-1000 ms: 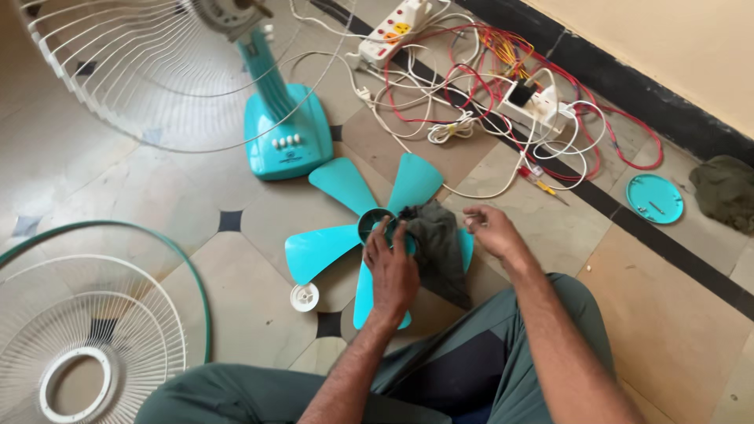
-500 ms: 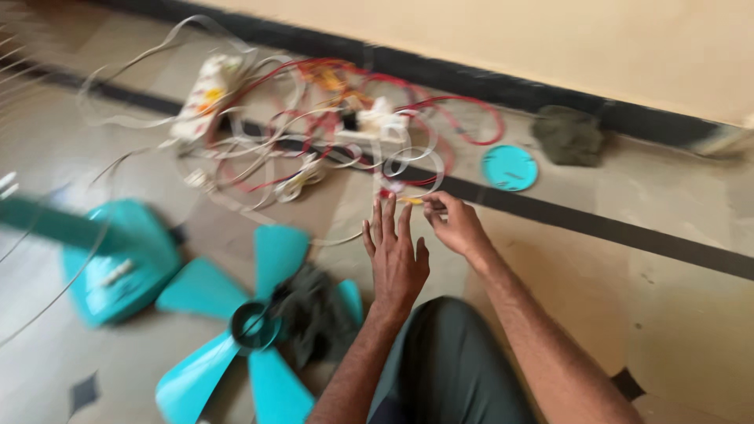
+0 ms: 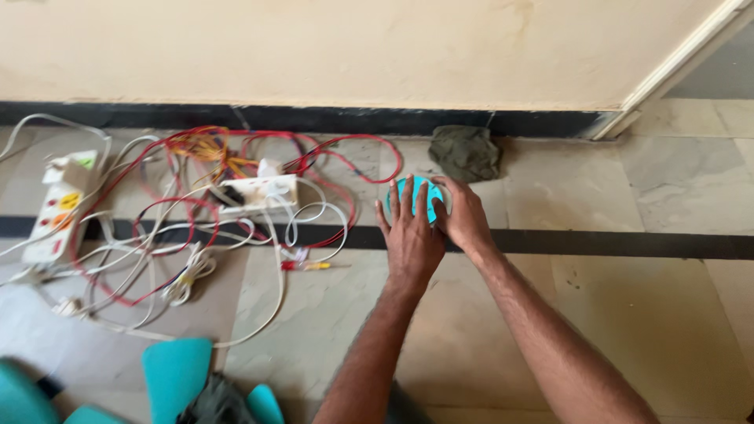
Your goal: The person sits on the floor and wipes a detached teal fan blade assembly with a dark cloth. They rotate the blade assembly to clean the central hub and the surfaces of the blades. The fan cage and base are visible nearby on the tiled floor.
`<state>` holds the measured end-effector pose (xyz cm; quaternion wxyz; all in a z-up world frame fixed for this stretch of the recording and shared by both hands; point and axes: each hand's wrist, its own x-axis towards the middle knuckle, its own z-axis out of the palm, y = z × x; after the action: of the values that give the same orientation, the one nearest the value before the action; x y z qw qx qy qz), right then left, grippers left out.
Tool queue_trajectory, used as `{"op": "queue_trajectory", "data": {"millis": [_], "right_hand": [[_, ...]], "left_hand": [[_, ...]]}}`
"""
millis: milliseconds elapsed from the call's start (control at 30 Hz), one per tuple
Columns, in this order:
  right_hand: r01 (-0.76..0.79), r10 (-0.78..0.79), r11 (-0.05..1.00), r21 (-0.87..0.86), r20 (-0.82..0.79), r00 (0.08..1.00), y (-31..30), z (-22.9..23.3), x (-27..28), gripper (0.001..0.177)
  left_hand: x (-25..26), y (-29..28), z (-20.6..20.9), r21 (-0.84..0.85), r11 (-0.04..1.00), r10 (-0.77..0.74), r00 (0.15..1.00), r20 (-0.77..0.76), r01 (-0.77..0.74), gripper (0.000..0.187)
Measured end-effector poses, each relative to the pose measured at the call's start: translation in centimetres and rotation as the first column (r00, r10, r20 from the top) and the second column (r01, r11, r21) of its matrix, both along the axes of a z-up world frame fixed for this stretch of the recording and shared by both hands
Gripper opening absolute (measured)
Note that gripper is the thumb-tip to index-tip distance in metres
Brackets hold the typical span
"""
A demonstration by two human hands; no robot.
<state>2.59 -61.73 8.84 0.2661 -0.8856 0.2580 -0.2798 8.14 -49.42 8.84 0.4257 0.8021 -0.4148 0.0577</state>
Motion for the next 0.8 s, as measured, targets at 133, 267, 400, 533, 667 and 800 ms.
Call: {"op": "queue_trajectory", "data": {"millis": [133,267,400,533,667,800], "right_hand": [[0.067,-0.069,0.992,-0.105,-0.006,0.998,-5.8,-1.8,0.2,0.042],[0.15,-0.176,0.971,-0.187,-0.133,0.975,-10.7,-3.6,1.3,0.057],[0.171,-0.213,0.974,-0.148,-0.344,0.915,-12.8,-4.7,2.8,0.06],[0.15,-0.211,0.971,-0.187,-0.37,0.905,-13.2,-5.8,2.3,0.048],[0.217,-0.239,0.968,-0.128,-0.195,0.951,-12.7,-5.3,1.5,0.032],[0.301,-0.3,0.943,0.142,-0.027,0.954,-10.5,-3.3,1.0,0.033]], "left_hand": [[0.0,-3.6,0.1,0.04,0.997,-0.063,0.997,-0.035,0.064,0.084],[0.1,-5.0,-0.2,0.048,0.994,-0.092,0.994,-0.061,0.095,0.088],[0.5,-5.0,-1.0,0.038,0.995,-0.085,0.993,-0.086,0.088,0.089],[1.1,-4.3,-2.0,0.01,0.998,-0.068,0.994,-0.091,0.069,0.089],[1.4,-2.9,-2.9,0.008,0.999,-0.034,0.994,-0.101,0.035,0.087],[1.8,-1.4,-3.8,-0.1,0.995,-0.008,0.989,-0.149,-0.007,0.083]]}}
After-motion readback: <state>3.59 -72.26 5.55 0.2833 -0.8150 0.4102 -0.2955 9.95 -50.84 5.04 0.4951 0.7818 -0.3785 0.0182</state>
